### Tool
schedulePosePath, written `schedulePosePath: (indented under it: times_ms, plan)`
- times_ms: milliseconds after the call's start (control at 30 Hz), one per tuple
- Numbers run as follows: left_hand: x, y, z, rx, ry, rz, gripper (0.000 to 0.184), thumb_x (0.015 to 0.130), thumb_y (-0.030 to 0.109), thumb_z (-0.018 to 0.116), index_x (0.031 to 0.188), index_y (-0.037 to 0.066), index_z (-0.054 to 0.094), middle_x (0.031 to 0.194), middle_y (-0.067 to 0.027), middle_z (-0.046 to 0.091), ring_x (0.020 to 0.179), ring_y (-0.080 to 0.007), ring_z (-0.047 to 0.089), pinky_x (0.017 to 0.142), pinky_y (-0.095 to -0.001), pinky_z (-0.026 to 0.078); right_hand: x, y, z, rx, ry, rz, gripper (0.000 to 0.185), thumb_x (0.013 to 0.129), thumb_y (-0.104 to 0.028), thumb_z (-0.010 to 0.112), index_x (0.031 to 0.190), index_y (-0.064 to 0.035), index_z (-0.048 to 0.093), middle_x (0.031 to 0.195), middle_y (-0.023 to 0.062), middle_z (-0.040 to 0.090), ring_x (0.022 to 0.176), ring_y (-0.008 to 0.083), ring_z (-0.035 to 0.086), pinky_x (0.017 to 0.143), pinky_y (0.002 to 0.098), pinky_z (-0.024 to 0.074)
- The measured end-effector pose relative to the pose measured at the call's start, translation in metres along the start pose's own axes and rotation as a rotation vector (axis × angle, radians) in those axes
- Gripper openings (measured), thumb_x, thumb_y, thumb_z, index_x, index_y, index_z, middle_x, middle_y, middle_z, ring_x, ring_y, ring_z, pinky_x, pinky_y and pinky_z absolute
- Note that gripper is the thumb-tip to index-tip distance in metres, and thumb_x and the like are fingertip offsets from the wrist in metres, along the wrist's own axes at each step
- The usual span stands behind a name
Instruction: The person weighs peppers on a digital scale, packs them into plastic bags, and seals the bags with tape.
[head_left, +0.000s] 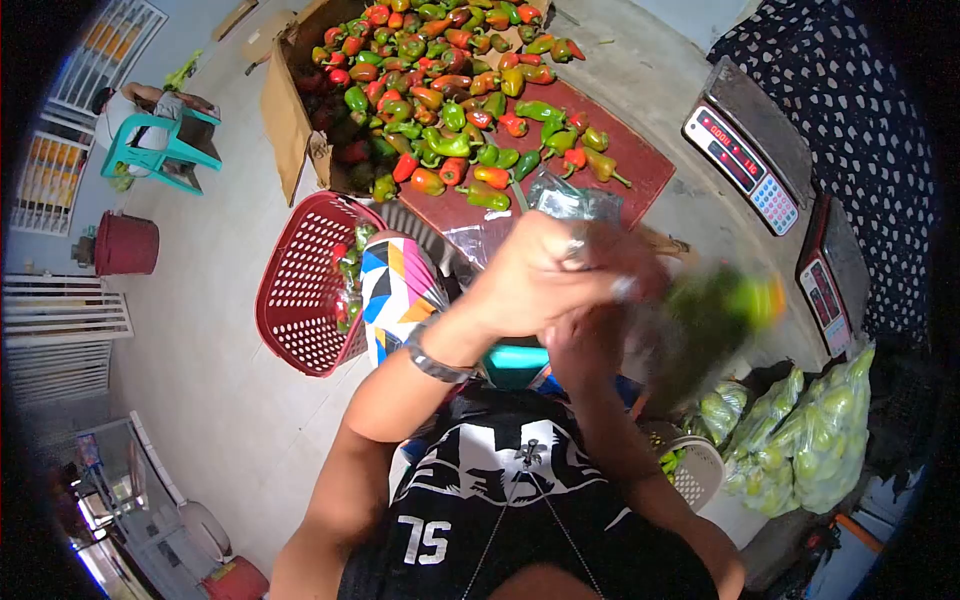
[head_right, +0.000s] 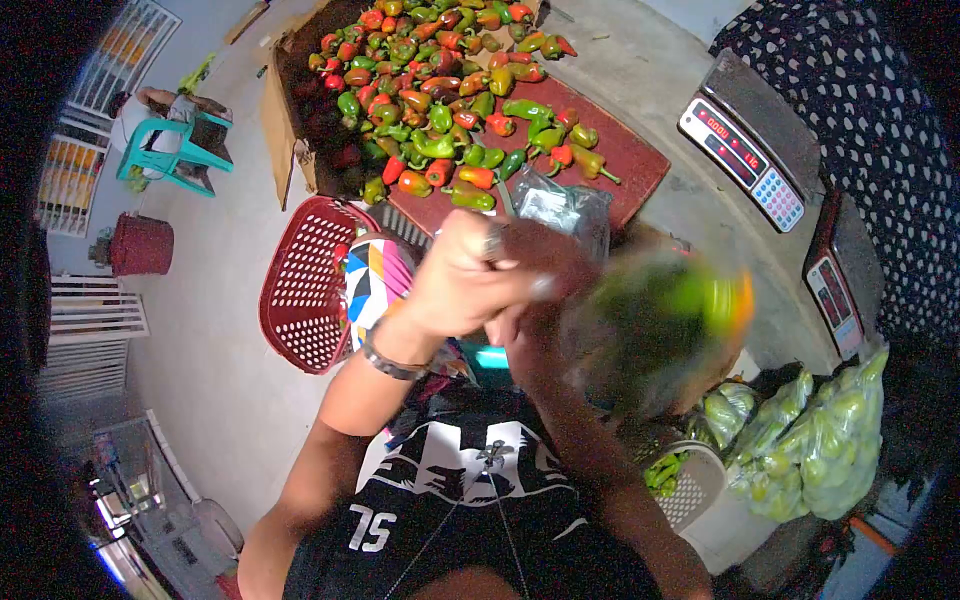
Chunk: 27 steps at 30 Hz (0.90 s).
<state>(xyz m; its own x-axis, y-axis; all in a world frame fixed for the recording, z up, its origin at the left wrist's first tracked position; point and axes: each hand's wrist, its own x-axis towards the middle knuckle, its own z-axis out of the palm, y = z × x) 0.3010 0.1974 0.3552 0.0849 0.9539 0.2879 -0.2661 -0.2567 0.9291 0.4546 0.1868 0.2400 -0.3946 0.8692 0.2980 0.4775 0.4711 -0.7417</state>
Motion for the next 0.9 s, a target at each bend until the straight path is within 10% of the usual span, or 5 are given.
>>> schedulePosePath:
  times_ms: [133,233,500,667,900]
  plan:
    - [0.003,-0.016,-0.05,-0.311,-0.671,0.062,0.025,0.088,0.023,0.083,0.091,-0.001,0.077,0.095,-0.0132,0.075,0.098,-0.027,0.069,0.095,-0.0463,0.051,0.022,-0.025,-0.033,0.633,-0.282,-0.035,0.04,0.096,-0.038,0.067,0.112,-0.0016,0.068,0.091,0.0082,0.069,0.095,0.0198,0.068,0.096,0.0342,0.0478]
    - [0.0,-0.025,-0.089,-0.008,-0.579,-0.107,0.014,0.084,0.011,0.083,0.094,0.001,0.08,0.099,-0.0095,0.074,0.099,-0.0249,0.068,0.094,-0.0407,0.052,0.067,0.003,-0.042,0.483,-0.926,0.282,0.03,0.094,-0.028,0.068,0.11,-0.0034,0.071,0.072,0.0004,0.065,0.076,0.0174,0.066,0.073,0.0375,0.0526]
    - [-0.024,-0.06,-0.064,0.679,0.292,-0.326,0.009,0.089,0.005,0.076,0.097,0.001,0.077,0.088,-0.0039,0.073,0.081,-0.0081,0.064,0.073,-0.027,0.051,0.055,-0.014,0.002,0.153,-0.069,0.076,0.019,0.103,-0.018,0.057,0.091,-0.0042,0.063,0.072,0.0245,0.061,0.069,0.0463,0.065,0.059,0.0513,0.0479]
    - [-0.04,-0.072,-0.026,0.75,0.701,-0.228,0.013,0.091,0.007,0.075,0.101,-0.001,0.076,0.085,-0.0043,0.073,0.075,-0.0095,0.066,0.07,-0.0271,0.053,0.04,-0.007,0.032,0.927,-0.151,0.485,0.028,0.111,-0.025,0.05,0.1,-0.0041,0.066,0.077,-0.0014,0.061,0.064,0.005,0.055,0.055,0.022,0.0433]
    - [-0.04,-0.09,-0.012,0.293,0.857,-0.075,0.014,0.092,0.001,0.072,0.104,-0.004,0.074,0.118,-0.0115,0.069,0.104,-0.0179,0.067,0.091,-0.0288,0.054,0.034,-0.031,0.046,1.475,0.088,0.654,0.028,0.112,-0.027,0.049,0.097,-0.0074,0.062,0.08,-0.0024,0.055,0.064,0.0059,0.047,0.057,0.0219,0.038]
